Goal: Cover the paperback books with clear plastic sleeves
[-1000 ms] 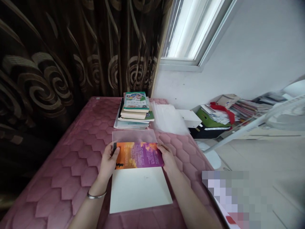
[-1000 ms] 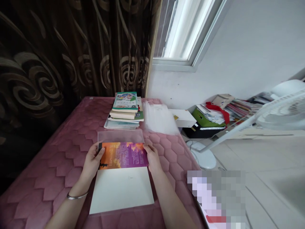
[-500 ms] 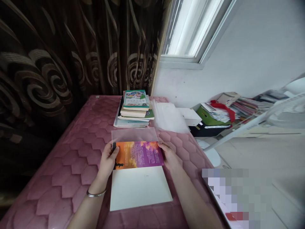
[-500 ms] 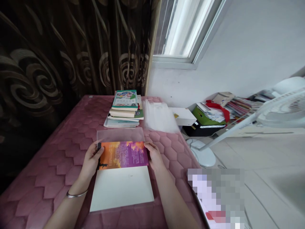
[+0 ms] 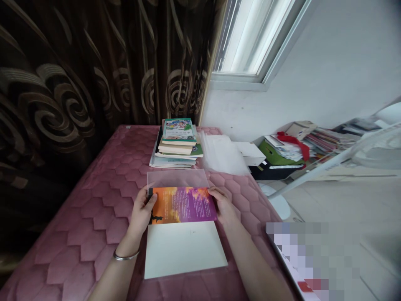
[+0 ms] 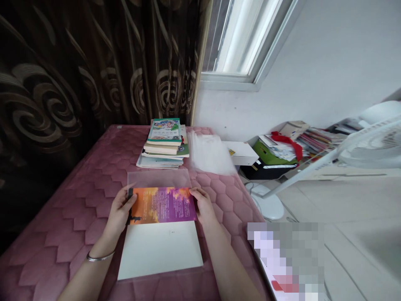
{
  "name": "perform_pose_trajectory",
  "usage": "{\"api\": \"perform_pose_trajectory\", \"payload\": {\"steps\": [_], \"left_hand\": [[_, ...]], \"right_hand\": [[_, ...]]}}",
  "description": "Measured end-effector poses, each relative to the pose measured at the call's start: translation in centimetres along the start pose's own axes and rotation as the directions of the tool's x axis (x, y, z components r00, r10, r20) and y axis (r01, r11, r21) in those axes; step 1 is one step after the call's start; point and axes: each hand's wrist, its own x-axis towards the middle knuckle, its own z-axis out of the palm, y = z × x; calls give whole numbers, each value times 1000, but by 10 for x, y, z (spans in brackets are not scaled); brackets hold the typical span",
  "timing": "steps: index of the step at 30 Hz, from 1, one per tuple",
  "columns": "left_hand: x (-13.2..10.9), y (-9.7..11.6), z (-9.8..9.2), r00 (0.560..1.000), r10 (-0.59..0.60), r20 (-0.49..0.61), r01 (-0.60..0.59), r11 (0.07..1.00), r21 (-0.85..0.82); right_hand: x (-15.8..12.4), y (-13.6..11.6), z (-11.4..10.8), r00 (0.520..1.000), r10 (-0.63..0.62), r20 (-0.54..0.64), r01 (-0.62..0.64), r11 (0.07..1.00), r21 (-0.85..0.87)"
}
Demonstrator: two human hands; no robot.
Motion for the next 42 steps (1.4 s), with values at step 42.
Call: {"api": "perform_pose_trajectory", "payload": {"steps": [42], "left_hand": [[0,-4,1,1000,22,-2,-22,1000,0]], "right_hand": [[3,15,-7,976,-217,5,210,939,-271]]}}
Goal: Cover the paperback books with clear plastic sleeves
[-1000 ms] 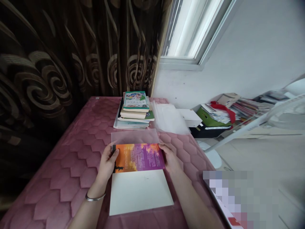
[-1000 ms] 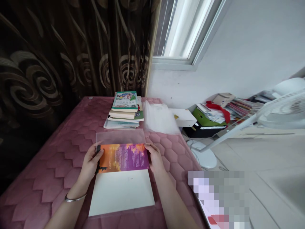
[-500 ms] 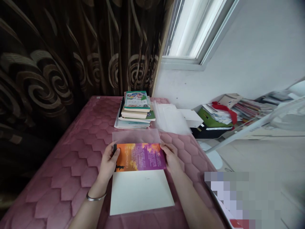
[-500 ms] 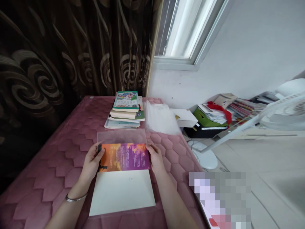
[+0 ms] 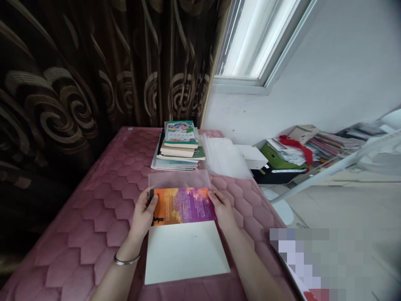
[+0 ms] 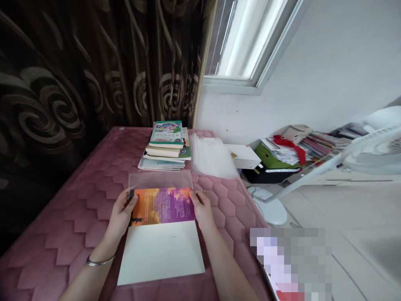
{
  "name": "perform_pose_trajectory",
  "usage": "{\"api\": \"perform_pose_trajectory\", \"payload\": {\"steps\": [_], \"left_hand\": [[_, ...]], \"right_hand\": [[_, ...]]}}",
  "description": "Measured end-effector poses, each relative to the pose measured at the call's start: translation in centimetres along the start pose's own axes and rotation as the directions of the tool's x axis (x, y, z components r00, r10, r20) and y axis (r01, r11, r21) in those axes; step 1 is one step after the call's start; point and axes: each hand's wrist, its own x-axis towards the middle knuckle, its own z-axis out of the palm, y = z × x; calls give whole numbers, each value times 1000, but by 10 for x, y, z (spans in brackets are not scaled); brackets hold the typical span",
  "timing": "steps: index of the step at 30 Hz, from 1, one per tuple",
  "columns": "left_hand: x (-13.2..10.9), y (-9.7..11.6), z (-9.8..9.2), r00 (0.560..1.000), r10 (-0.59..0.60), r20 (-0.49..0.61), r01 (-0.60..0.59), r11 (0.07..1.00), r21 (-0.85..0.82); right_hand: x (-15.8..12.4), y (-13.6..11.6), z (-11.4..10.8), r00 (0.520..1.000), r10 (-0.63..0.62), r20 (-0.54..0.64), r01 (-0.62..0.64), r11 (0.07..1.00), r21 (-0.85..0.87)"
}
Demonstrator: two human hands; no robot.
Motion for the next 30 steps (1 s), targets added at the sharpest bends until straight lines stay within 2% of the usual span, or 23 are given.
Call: {"api": "perform_pose_trajectory", "payload": {"steps": [6,13,20,26,30], "left_hand": [[1,-4,1,999,33,-5,-33,999,41],[-2,2,0,999,-10,-38,11,1000,16],[-2,-2,0,999,26,26,-26,1000,-18],[-1,-5,2,1000,22,17,-22,999,-30],[0,-6,1,1000,16,25,-15,999,-39]], "right_hand": [[-1,-2,-3,999,21,-24,-22,999,-27],[-2,-4,0,997,-67,25,70,990,-119],[-11,-10,4,995,-101,-8,96,966,-239],[-15,-14,4,1000,9,20,-6,988,-155],[-11,-9,2,998,-53,44,60,983,-175]]}}
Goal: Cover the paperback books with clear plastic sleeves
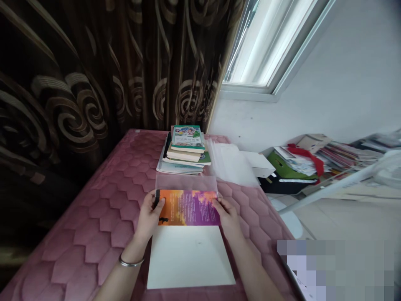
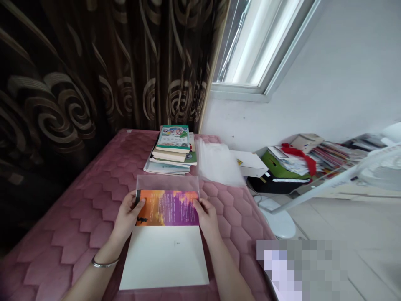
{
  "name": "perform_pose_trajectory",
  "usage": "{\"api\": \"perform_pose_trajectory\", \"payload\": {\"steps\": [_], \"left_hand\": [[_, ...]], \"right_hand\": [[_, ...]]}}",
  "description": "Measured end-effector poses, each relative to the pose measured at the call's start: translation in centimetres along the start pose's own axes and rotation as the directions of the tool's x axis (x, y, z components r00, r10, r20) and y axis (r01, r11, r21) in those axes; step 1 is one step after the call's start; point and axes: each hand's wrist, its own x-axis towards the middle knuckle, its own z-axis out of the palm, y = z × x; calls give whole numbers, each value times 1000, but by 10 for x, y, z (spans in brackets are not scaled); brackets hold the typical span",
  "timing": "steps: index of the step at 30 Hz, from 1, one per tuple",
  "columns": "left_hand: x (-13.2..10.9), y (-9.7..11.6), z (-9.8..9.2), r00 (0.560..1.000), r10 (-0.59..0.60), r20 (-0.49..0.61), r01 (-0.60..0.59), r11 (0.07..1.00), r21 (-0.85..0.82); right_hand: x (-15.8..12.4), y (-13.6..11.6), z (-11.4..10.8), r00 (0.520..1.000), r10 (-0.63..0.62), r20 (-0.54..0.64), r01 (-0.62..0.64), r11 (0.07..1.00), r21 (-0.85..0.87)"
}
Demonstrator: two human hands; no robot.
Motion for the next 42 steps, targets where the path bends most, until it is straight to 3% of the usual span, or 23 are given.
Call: {"api": "perform_pose_trajectory", "payload": {"steps": [8,15,23,32,39,42], "left_hand": [[1,-1,1,1000,-16,3,16,999,-37],[2,-1,1,1000,-8,-23,8,1000,29],[0,8,-1,995,-24,-99,34,994,99],[2,5,-2,996,-15,-90,29,988,154],[0,10,-2,993,-112,-25,113,991,73],[1,8,-2,995,-91,-31,94,991,91]], "right_hand": [[2,4,1,996,-84,-41,77,987,-137],[-1,1,2,1000,-3,-12,3,1000,8],[1,9,1,999,-49,-18,48,998,-29],[3,14,-1,996,-81,-37,78,993,-84],[1,13,1,995,-86,-44,84,995,-49],[-1,11,2,996,-70,-48,70,998,3]]}}
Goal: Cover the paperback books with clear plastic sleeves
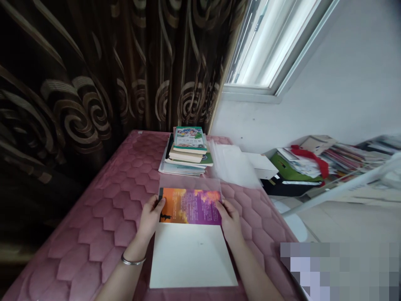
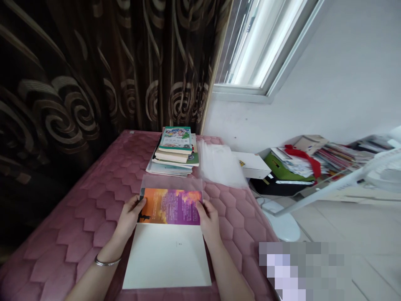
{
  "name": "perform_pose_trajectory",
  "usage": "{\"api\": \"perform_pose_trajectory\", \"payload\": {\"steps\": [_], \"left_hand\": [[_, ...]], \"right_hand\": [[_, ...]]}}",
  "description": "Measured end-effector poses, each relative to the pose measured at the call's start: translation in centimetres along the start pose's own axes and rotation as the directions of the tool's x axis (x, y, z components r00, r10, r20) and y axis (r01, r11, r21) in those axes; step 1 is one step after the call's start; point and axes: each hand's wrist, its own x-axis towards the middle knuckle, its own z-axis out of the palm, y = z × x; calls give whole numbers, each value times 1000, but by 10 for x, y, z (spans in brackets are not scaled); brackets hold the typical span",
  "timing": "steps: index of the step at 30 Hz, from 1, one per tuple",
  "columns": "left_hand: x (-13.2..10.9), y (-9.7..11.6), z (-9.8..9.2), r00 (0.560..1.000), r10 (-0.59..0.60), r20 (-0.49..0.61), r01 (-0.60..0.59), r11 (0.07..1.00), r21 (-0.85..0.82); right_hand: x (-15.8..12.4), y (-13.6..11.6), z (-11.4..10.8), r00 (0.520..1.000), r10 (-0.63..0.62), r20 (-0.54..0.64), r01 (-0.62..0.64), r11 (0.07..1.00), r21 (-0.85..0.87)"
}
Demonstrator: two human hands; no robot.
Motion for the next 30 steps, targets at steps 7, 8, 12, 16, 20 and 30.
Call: {"api": "perform_pose_trajectory", "payload": {"steps": [7,8,12,16,20,30], "left_hand": [[-1,-2,1,999,34,-43,-32,999,40],[-2,-1,1,999,32,-42,-31,999,34],[-3,1,0,1000,17,-15,-17,1000,-8],[-1,-4,0,999,42,-32,-41,999,13],[0,-9,0,998,35,-43,-34,999,29],[1,-12,0,993,98,-70,-91,990,107]], "right_hand": [[0,-2,0,999,-40,-7,40,997,-66],[0,-1,0,999,-43,-5,43,996,-81],[1,3,0,999,-48,-13,46,993,-105],[-2,-2,1,999,-31,-30,29,999,-39],[-4,-7,2,1000,-5,-14,6,1000,15],[1,3,2,997,-77,-15,76,994,-79]]}}
